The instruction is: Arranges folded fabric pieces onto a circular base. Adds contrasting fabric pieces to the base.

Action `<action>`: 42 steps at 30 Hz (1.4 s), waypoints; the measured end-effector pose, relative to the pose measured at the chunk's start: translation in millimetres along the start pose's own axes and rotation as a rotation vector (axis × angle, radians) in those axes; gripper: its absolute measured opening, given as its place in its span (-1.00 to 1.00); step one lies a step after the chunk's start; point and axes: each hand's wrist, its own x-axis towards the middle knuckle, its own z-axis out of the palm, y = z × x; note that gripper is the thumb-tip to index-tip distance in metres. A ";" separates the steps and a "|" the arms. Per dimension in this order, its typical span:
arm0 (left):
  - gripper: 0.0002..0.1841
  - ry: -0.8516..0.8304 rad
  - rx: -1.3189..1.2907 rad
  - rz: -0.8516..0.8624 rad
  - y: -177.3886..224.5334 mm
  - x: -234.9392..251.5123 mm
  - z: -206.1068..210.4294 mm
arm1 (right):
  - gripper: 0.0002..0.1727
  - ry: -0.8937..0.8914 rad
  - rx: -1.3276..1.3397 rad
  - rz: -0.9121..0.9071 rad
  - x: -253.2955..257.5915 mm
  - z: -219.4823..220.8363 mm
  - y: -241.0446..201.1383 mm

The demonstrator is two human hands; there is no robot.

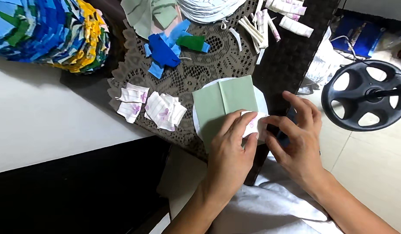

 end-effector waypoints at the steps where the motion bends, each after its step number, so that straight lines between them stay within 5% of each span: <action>1: -0.64 -0.002 0.008 0.001 -0.2 0.0 -0.2 | -0.80 0.000 0.000 0.001 0.0 -0.1 0.0; 21: -0.61 -0.051 0.338 -0.043 -3.0 3.5 -20.7 | -0.78 -0.031 -0.064 -0.008 0.0 -1.4 1.7; 25: -0.64 0.011 0.315 0.059 -8.3 8.7 -20.9 | -0.74 -0.007 0.044 0.014 -1.2 -3.6 3.1; 30: -0.37 -0.058 0.377 0.156 -25.0 18.0 -5.0 | -0.81 0.135 0.372 0.110 3.8 -19.7 7.6; 42: -0.21 -0.103 0.474 0.189 -23.8 19.3 7.0 | -0.81 0.138 0.316 0.149 5.6 -14.6 16.3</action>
